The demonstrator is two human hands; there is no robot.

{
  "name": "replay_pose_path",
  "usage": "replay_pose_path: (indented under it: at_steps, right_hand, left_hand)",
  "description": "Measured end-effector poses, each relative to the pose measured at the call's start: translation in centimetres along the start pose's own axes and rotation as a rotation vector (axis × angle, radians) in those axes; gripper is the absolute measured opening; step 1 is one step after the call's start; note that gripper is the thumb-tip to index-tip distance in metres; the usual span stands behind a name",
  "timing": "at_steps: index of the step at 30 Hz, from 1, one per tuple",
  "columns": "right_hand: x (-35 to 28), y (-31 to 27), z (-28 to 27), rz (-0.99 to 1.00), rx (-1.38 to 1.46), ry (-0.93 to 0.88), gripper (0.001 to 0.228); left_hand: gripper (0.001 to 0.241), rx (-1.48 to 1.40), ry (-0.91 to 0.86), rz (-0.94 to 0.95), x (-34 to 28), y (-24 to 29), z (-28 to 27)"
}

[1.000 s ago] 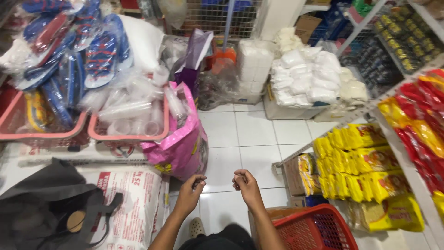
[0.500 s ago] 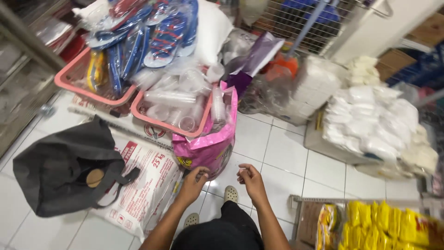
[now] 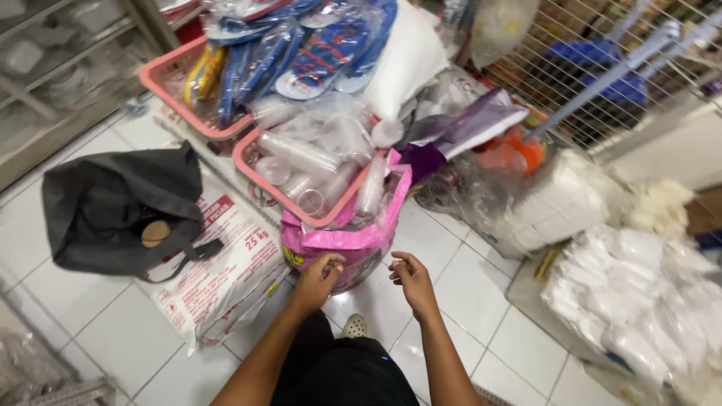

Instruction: The person organizes shelves in a store by taking snack packets from a box and placing them onto a shelf, and then moving blue sandals between plastic bins on the floor.

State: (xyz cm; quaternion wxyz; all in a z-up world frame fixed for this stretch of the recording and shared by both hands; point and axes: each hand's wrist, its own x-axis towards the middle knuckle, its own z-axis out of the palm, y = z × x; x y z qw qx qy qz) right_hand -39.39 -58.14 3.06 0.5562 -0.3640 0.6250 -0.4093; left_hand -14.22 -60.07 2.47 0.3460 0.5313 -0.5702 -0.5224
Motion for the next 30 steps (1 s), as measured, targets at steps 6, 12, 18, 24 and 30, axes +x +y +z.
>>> replay_pose_path:
  at_steps: [6, 12, 18, 24, 30]
  right_hand:
    - [3.7, 0.1, 2.8, 0.015, 0.017, -0.05, 0.034]
    - [7.8, -3.7, 7.2, -0.063, 0.041, -0.073, 0.031]
    - [12.3, -8.8, 11.8, -0.126, 0.035, -0.015, 0.03]
    - [18.7, -13.6, 16.7, -0.307, 0.048, 0.049, 0.024]
    - [24.7, -18.0, 22.0, -0.239, 0.147, -0.021, 0.022]
  left_hand:
    - [0.025, 0.044, 0.138, -0.125, 2.8, 0.0, -4.4]
    - [0.024, -0.169, 0.265, 0.043, 9.3, 1.3, -10.8]
    - [0.023, -0.116, 0.292, 0.112, 17.8, 2.7, -16.7]
    - [0.022, -0.066, 0.488, 0.259, 30.9, 3.2, -23.6]
    - [0.059, -0.02, 0.668, 0.18, 49.2, 2.6, -30.3]
